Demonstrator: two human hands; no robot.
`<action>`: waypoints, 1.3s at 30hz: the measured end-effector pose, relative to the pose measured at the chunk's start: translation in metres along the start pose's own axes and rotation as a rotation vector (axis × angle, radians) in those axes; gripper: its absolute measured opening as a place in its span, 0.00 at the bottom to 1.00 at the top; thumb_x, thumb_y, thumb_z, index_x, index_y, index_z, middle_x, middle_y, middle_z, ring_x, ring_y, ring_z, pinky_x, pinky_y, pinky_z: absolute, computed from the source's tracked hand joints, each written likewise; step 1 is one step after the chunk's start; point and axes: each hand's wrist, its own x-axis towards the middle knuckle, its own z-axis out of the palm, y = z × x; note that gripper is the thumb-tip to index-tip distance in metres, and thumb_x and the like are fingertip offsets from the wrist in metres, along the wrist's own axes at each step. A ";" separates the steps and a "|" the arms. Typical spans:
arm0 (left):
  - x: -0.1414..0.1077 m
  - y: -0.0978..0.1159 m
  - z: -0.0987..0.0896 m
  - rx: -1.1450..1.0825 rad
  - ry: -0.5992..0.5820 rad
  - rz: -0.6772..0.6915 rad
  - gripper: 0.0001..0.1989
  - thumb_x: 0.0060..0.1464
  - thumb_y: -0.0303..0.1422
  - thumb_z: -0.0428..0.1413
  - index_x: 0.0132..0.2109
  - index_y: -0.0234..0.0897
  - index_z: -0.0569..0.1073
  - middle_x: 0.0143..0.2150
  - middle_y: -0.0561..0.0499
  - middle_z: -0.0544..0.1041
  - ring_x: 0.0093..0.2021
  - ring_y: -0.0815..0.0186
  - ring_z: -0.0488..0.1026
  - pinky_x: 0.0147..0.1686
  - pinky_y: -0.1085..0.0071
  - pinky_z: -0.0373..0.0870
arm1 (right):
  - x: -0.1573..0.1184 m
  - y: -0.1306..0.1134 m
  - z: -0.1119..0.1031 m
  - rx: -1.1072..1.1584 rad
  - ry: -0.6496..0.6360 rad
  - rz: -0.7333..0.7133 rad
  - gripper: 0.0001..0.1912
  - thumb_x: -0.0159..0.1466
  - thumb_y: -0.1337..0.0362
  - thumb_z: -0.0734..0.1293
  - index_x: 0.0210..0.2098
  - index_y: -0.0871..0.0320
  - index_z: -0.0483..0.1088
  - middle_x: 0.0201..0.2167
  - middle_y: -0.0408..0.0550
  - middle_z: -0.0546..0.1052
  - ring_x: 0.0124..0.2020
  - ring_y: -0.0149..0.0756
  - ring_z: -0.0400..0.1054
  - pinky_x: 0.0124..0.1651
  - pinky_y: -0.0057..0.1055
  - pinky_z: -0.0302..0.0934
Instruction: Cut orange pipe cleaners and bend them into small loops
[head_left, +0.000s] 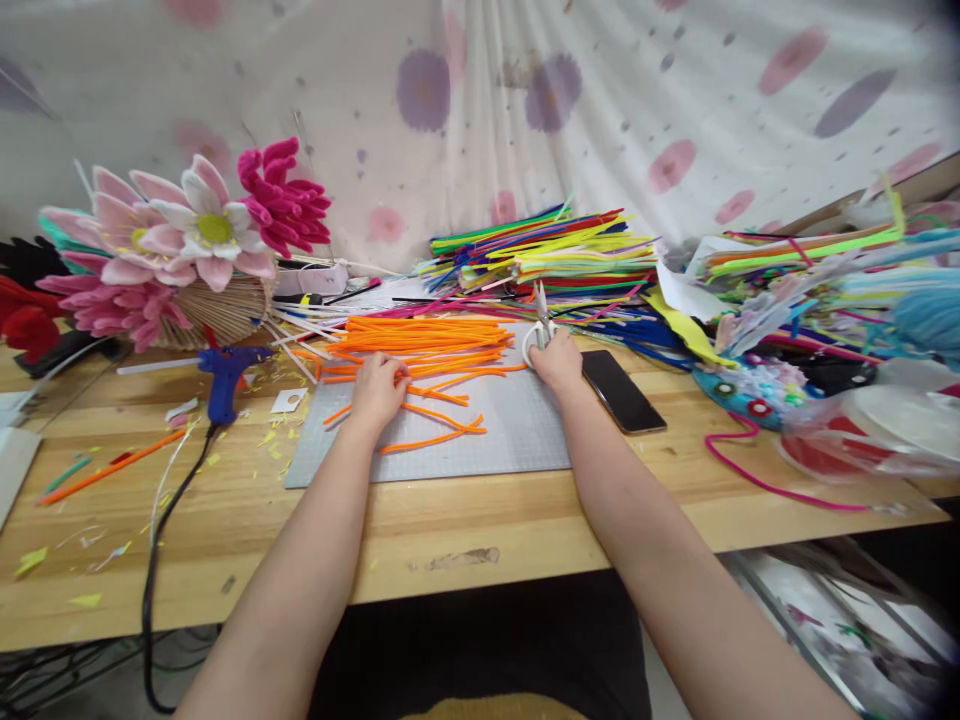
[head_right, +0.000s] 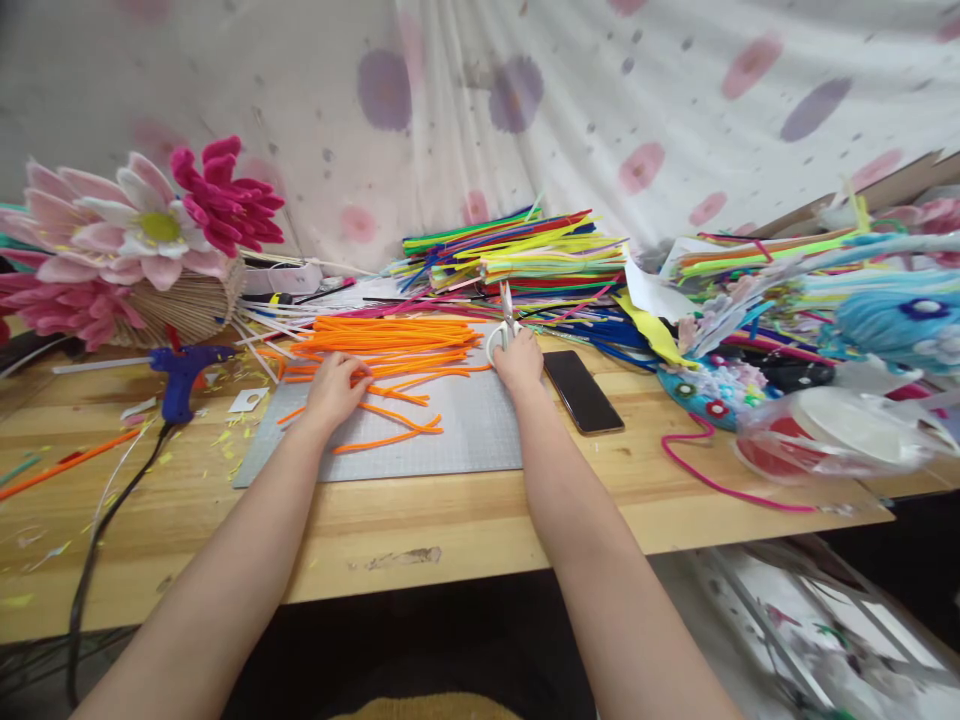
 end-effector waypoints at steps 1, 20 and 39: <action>0.000 0.000 0.000 0.012 0.019 -0.013 0.06 0.50 0.29 0.52 0.34 0.37 0.73 0.37 0.47 0.70 0.43 0.59 0.67 0.44 0.64 0.63 | 0.001 0.001 0.000 0.004 0.000 0.010 0.23 0.54 0.63 0.62 0.48 0.69 0.59 0.45 0.64 0.69 0.46 0.48 0.64 0.46 0.38 0.57; 0.000 0.068 0.023 -0.035 -0.196 0.414 0.20 0.55 0.43 0.46 0.49 0.37 0.70 0.46 0.44 0.71 0.48 0.57 0.63 0.49 0.59 0.59 | 0.003 0.004 0.005 -0.027 -0.012 -0.036 0.19 0.55 0.63 0.61 0.44 0.67 0.63 0.44 0.63 0.69 0.45 0.48 0.65 0.46 0.39 0.57; -0.001 -0.011 -0.004 0.097 0.059 0.083 0.08 0.50 0.34 0.53 0.37 0.37 0.72 0.38 0.46 0.71 0.43 0.57 0.64 0.43 0.62 0.62 | -0.001 -0.001 0.000 -0.017 -0.050 -0.049 0.15 0.55 0.69 0.63 0.42 0.62 0.60 0.41 0.59 0.71 0.44 0.43 0.65 0.43 0.34 0.56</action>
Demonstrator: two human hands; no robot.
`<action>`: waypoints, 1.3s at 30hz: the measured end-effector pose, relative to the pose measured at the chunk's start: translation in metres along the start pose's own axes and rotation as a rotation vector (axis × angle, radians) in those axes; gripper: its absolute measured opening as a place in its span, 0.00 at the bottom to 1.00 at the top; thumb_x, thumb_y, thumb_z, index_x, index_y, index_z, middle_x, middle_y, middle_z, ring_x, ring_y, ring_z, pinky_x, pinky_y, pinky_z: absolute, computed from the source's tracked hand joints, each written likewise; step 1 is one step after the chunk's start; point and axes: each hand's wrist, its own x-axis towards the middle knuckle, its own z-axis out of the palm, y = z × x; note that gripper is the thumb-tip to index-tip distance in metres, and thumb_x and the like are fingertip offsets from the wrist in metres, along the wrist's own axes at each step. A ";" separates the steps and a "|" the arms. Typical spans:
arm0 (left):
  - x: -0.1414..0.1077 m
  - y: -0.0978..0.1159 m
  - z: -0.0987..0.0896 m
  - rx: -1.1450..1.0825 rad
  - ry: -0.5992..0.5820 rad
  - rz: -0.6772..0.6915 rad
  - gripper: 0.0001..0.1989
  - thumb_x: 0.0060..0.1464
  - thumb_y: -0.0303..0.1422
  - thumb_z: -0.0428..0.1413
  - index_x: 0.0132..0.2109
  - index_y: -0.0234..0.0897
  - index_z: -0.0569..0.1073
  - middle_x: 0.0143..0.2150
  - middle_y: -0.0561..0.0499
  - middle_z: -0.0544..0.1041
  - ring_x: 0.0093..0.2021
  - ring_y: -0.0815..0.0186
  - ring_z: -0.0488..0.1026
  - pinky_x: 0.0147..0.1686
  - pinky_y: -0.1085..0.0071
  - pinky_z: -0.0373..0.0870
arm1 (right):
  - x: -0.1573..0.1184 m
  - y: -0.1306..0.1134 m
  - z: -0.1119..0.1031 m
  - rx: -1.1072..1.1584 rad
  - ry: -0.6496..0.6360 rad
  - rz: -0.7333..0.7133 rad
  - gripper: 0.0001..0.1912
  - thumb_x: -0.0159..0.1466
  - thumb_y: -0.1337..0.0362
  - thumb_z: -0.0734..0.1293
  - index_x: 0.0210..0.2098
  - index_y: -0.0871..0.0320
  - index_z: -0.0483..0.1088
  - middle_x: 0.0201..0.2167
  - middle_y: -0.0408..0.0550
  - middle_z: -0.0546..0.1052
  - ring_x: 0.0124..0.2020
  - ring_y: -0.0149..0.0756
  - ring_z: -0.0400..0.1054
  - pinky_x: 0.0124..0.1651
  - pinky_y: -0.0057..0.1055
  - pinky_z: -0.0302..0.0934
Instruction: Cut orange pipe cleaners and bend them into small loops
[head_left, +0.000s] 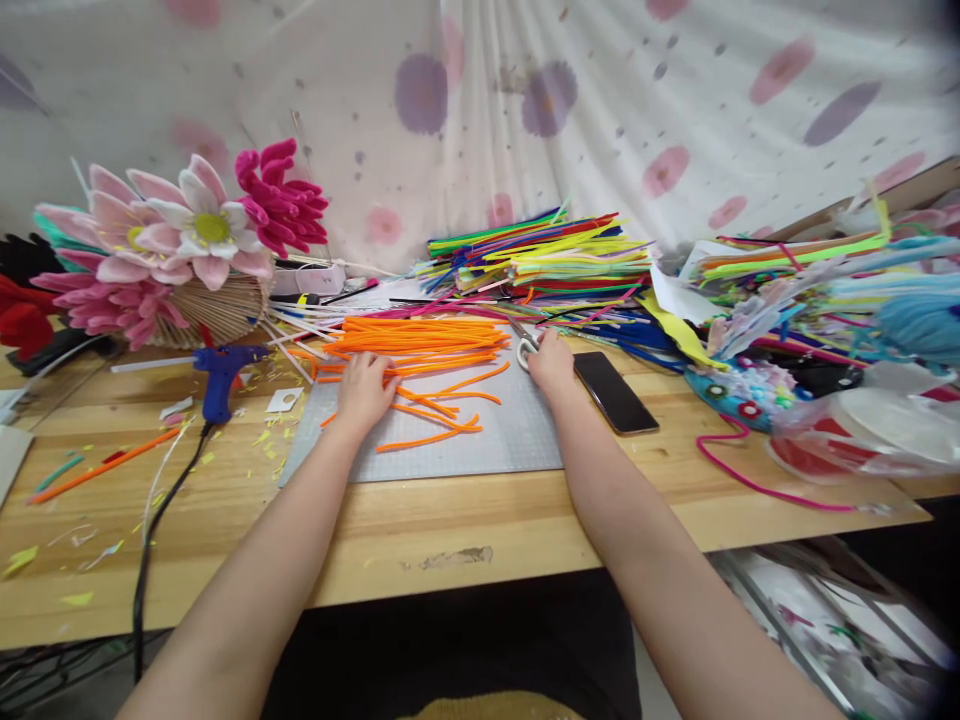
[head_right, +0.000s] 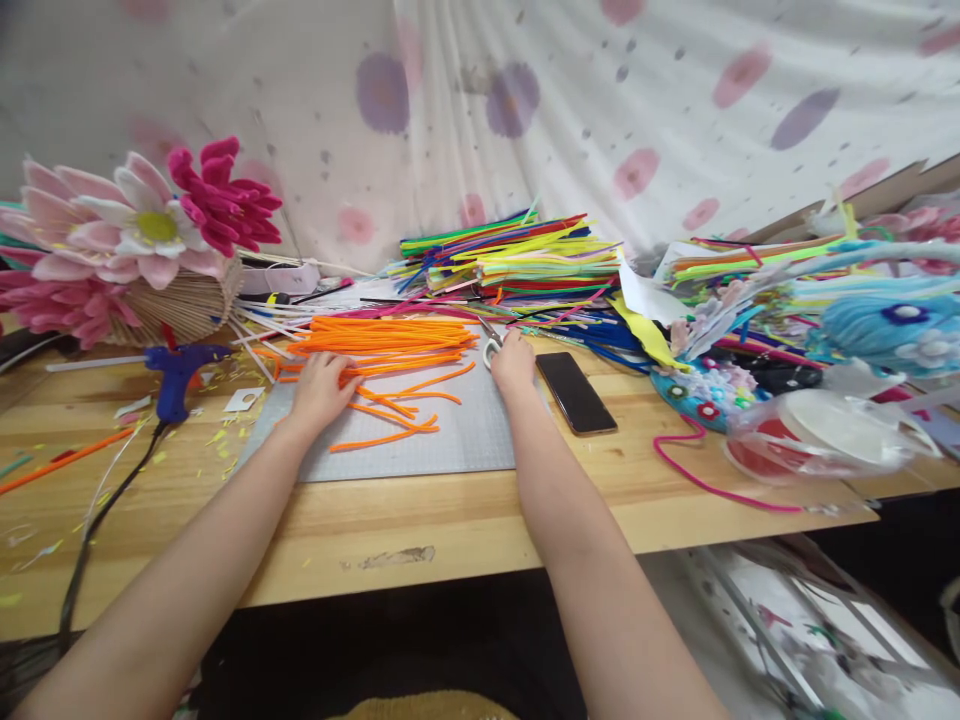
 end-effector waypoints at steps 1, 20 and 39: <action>0.000 -0.003 0.002 0.003 -0.008 0.001 0.07 0.50 0.34 0.52 0.36 0.37 0.72 0.38 0.46 0.71 0.43 0.57 0.65 0.43 0.63 0.62 | 0.000 0.000 0.000 0.003 -0.002 0.004 0.15 0.55 0.70 0.62 0.43 0.62 0.60 0.40 0.58 0.71 0.43 0.43 0.65 0.43 0.34 0.56; 0.002 0.016 0.000 -0.018 0.131 0.128 0.12 0.57 0.29 0.43 0.41 0.37 0.71 0.40 0.45 0.71 0.43 0.59 0.65 0.45 0.64 0.59 | -0.050 -0.077 0.024 0.041 0.060 -0.908 0.13 0.63 0.64 0.57 0.37 0.55 0.73 0.41 0.50 0.71 0.43 0.41 0.58 0.45 0.35 0.53; 0.003 0.026 -0.007 -0.682 0.027 -0.131 0.15 0.57 0.38 0.41 0.39 0.37 0.69 0.35 0.48 0.72 0.39 0.64 0.69 0.42 0.66 0.65 | -0.042 -0.086 -0.002 1.153 0.058 -0.262 0.15 0.58 0.50 0.59 0.33 0.55 0.63 0.26 0.43 0.66 0.28 0.30 0.61 0.29 0.26 0.55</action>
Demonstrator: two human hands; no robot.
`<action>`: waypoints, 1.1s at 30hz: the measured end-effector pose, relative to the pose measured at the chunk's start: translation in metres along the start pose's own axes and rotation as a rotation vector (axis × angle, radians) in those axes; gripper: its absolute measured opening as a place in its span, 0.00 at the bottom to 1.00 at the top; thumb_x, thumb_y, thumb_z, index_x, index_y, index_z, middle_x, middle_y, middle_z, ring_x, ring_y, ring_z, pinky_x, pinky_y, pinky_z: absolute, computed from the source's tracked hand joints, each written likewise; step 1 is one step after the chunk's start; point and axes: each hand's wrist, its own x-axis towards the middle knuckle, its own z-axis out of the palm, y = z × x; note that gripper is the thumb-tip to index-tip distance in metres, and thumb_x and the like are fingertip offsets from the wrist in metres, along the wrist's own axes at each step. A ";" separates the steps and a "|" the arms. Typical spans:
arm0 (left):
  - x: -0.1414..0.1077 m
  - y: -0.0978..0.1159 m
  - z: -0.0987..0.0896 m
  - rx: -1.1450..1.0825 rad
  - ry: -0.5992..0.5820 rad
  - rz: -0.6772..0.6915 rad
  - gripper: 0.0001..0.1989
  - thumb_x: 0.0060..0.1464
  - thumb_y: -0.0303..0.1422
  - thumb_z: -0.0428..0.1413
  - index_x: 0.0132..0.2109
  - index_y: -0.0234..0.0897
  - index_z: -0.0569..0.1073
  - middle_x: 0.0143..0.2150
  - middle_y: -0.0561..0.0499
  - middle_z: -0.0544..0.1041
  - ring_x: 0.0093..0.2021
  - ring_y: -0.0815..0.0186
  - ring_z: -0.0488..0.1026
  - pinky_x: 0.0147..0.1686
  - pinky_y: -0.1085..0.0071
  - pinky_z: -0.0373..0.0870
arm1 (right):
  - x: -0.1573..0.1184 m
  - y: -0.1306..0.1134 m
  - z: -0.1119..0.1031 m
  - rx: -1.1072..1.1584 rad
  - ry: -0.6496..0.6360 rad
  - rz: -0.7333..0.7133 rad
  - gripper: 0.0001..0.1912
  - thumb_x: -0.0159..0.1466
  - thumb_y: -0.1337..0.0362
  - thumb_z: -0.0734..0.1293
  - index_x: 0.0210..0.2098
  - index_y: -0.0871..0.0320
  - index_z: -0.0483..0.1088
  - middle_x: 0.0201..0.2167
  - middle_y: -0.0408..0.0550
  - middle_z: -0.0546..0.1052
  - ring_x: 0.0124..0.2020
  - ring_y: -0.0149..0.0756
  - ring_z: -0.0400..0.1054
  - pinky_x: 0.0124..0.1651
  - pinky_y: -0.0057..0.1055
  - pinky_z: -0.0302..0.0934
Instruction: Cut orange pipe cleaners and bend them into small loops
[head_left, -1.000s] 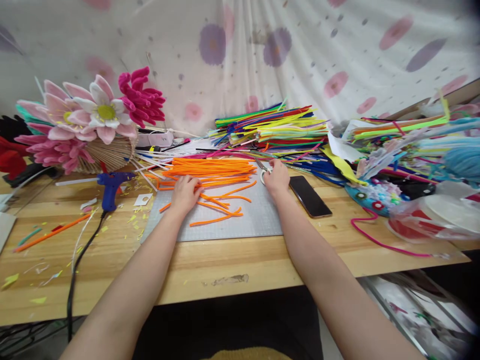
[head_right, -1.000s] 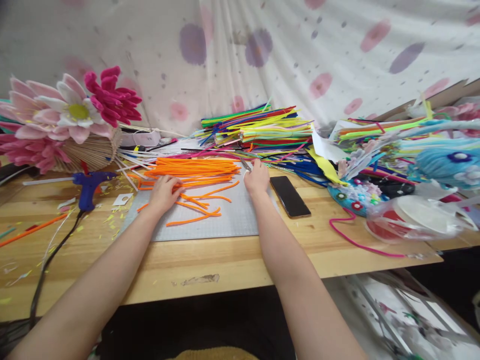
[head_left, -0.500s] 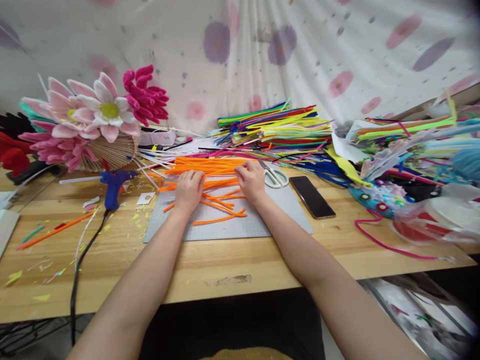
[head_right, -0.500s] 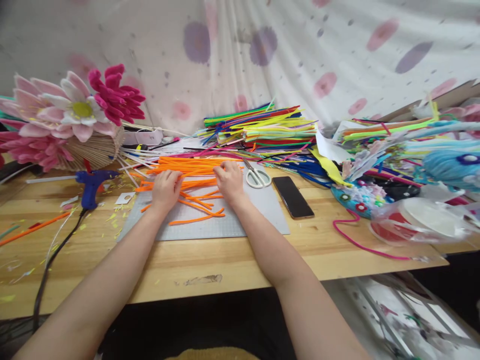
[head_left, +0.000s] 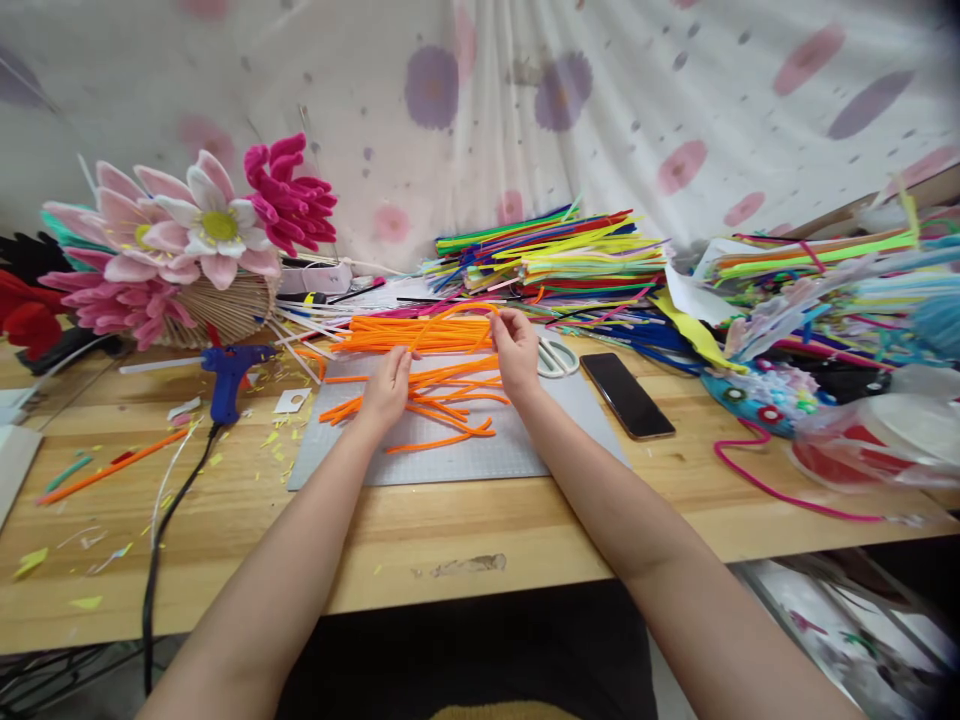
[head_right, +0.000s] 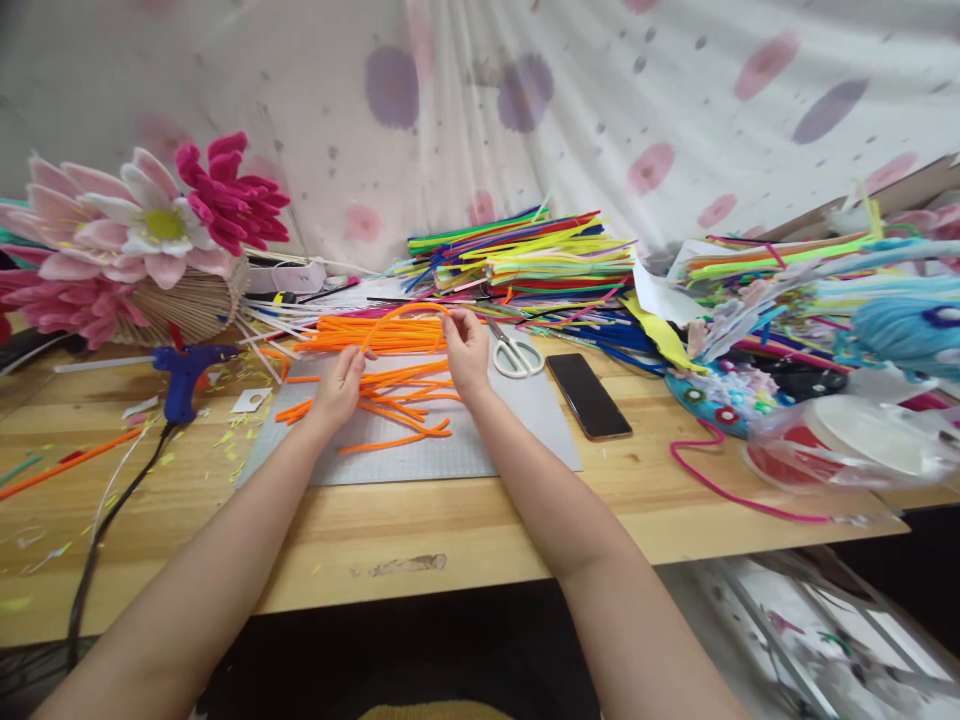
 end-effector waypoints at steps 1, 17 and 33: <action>-0.001 0.002 0.004 -0.163 -0.054 -0.092 0.15 0.57 0.38 0.42 0.38 0.36 0.70 0.34 0.49 0.72 0.36 0.65 0.70 0.40 0.67 0.67 | 0.000 -0.002 0.003 0.122 -0.064 0.072 0.15 0.56 0.49 0.62 0.31 0.55 0.63 0.23 0.41 0.65 0.24 0.28 0.59 0.26 0.25 0.53; -0.011 0.023 0.019 -0.818 -0.299 -0.604 0.09 0.54 0.34 0.51 0.38 0.33 0.70 0.30 0.48 0.76 0.25 0.68 0.75 0.30 0.68 0.74 | -0.013 0.005 0.018 0.418 -0.425 0.390 0.19 0.46 0.54 0.70 0.28 0.56 0.59 0.21 0.38 0.72 0.18 0.22 0.61 0.19 0.20 0.48; -0.005 0.017 0.018 -0.875 0.025 -0.476 0.05 0.51 0.32 0.52 0.33 0.34 0.68 0.28 0.51 0.77 0.35 0.67 0.75 0.40 0.69 0.67 | -0.026 0.008 0.026 0.300 -0.452 0.399 0.17 0.49 0.53 0.69 0.31 0.56 0.62 0.23 0.37 0.67 0.21 0.23 0.60 0.18 0.20 0.53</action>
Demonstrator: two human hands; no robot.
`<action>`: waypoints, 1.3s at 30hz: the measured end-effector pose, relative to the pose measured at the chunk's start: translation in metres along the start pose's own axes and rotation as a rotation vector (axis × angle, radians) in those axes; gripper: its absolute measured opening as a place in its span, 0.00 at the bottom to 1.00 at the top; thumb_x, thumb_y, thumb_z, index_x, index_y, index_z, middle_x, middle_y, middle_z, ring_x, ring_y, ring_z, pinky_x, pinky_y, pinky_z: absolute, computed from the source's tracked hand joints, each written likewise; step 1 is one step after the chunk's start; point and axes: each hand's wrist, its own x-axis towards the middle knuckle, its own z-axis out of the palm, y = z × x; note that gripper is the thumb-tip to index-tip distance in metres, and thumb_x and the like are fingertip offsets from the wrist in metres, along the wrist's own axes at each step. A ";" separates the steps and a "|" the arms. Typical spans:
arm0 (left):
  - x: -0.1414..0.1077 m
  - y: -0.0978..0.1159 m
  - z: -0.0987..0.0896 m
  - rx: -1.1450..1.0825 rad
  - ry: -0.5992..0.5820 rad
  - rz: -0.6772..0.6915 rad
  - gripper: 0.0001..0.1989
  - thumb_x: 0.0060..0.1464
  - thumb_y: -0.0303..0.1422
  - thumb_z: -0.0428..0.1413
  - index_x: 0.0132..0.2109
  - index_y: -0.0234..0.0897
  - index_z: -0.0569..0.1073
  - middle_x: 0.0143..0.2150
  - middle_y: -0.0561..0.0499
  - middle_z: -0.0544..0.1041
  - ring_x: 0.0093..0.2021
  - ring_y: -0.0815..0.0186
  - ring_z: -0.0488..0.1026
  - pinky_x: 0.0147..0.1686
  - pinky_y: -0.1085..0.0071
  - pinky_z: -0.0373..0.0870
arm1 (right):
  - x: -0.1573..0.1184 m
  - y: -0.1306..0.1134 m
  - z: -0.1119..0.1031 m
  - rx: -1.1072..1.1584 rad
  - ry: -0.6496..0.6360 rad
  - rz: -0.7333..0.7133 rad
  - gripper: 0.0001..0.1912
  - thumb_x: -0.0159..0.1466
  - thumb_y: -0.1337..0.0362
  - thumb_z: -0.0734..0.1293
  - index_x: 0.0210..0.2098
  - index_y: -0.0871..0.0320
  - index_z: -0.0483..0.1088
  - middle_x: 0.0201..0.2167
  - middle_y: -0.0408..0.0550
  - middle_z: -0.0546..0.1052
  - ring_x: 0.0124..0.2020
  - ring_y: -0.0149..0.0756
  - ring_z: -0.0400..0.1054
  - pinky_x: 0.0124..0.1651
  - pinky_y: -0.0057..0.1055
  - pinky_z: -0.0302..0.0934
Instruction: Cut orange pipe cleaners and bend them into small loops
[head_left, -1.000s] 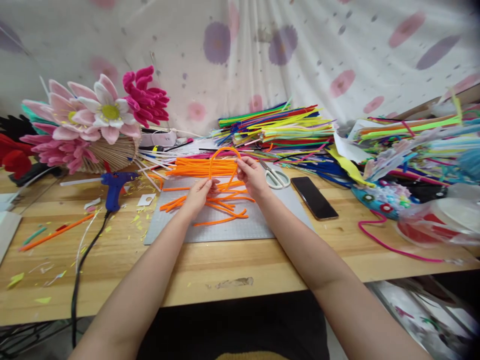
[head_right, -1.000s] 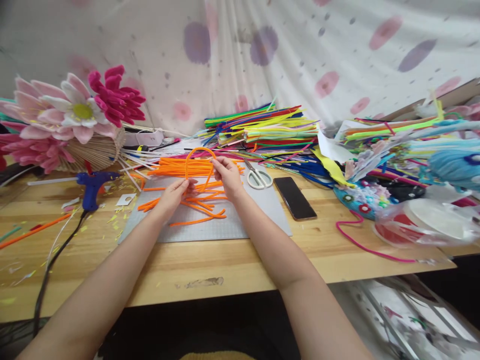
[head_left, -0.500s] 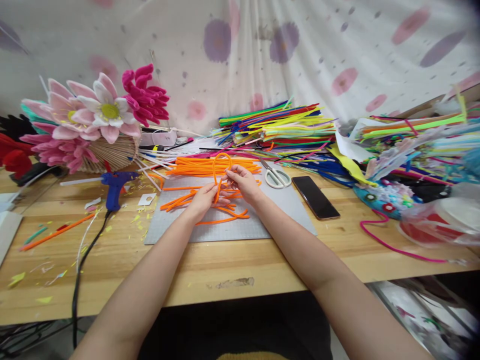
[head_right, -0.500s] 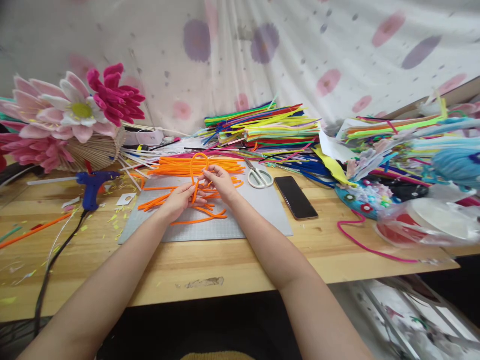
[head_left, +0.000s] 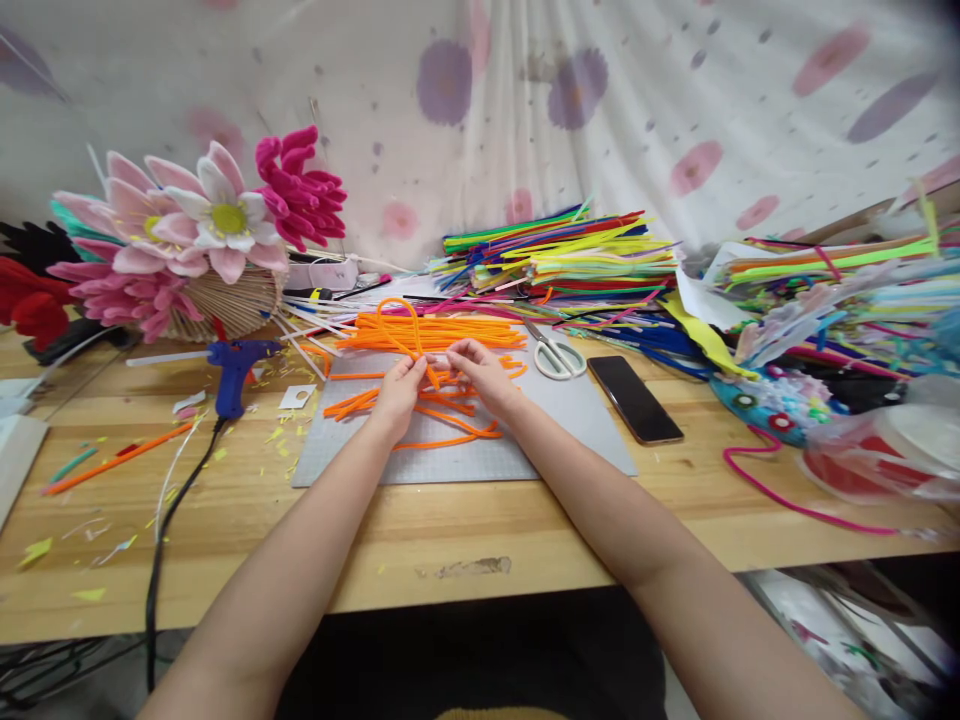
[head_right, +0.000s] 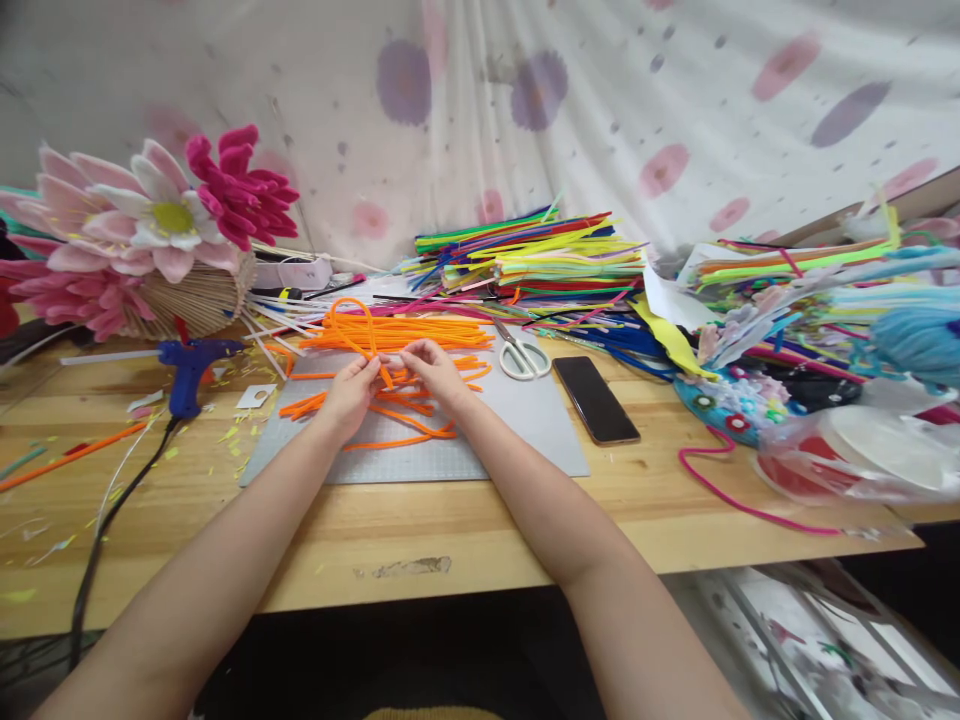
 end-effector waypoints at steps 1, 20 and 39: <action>0.002 0.001 -0.002 -0.004 0.040 0.025 0.05 0.51 0.32 0.52 0.33 0.35 0.68 0.29 0.51 0.77 0.36 0.67 0.74 0.40 0.70 0.66 | -0.001 0.001 0.002 -0.050 -0.021 0.007 0.17 0.50 0.52 0.68 0.30 0.57 0.63 0.24 0.37 0.66 0.20 0.22 0.59 0.18 0.20 0.53; 0.002 -0.003 -0.006 -0.085 0.037 0.050 0.10 0.45 0.34 0.58 0.34 0.33 0.70 0.31 0.48 0.78 0.38 0.64 0.75 0.43 0.66 0.67 | -0.010 0.000 0.013 -0.256 -0.225 0.045 0.17 0.51 0.52 0.66 0.25 0.61 0.62 0.20 0.36 0.60 0.20 0.22 0.50 0.23 0.23 0.45; -0.004 -0.002 -0.006 -0.075 0.037 0.046 0.11 0.45 0.35 0.58 0.35 0.32 0.68 0.33 0.45 0.79 0.35 0.64 0.75 0.38 0.67 0.69 | -0.007 0.011 0.011 -0.316 -0.218 0.046 0.20 0.57 0.48 0.58 0.27 0.60 0.63 0.20 0.40 0.65 0.20 0.24 0.56 0.21 0.23 0.49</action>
